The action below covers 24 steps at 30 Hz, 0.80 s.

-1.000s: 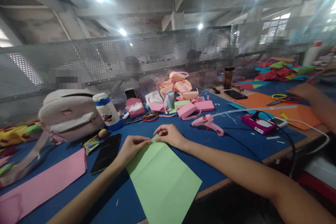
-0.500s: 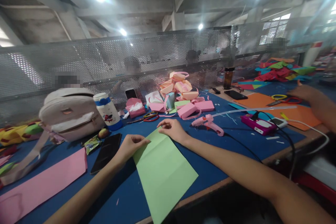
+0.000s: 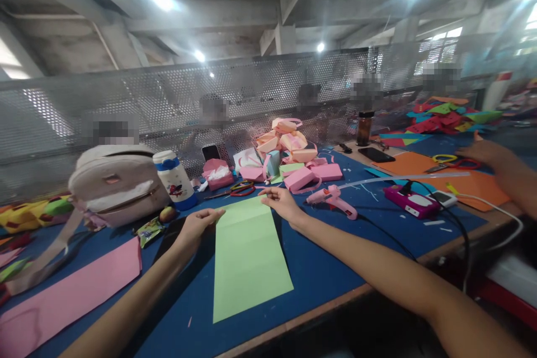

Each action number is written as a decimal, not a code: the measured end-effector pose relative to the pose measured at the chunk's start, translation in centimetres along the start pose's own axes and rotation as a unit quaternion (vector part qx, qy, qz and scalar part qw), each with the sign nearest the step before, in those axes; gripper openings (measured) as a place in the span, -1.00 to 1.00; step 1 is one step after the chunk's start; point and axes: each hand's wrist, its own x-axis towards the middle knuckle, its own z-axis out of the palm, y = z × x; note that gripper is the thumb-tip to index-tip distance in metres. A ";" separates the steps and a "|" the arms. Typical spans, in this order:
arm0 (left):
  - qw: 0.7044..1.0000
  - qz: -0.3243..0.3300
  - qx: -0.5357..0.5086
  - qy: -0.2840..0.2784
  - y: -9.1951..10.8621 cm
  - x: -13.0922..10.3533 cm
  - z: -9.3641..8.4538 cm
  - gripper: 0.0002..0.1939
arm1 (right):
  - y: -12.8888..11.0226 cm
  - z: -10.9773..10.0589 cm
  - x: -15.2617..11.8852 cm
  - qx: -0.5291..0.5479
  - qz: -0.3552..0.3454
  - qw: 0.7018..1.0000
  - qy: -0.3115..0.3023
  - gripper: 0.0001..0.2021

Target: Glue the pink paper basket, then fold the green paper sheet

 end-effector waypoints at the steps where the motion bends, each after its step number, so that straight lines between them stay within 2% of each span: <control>1: 1.000 0.004 0.000 0.004 0.0 0.0 -0.1 -0.70 | 0.1 -0.1 0.1 -0.011 -0.003 1.000 -0.007 -0.73; 9: 0.999 0.038 0.034 0.012 0.4 -0.7 -0.1 -0.74 | -0.9 -0.9 0.5 -0.105 -0.029 0.993 -0.046 -0.83; 15: 0.995 0.075 0.056 -0.020 0.6 -1.8 1.6 -0.80 | -2.6 -0.2 -0.7 -0.147 -0.041 0.984 -0.091 -0.95; 20: 0.993 0.100 0.052 -0.048 0.7 -2.8 3.3 -0.81 | -3.5 1.2 -1.8 -0.160 -0.048 0.980 -0.113 -0.96; 24: 0.993 0.101 0.029 -0.052 0.5 -2.9 4.0 -0.77 | -4.0 1.8 -2.4 -0.146 -0.057 0.982 -0.106 -0.93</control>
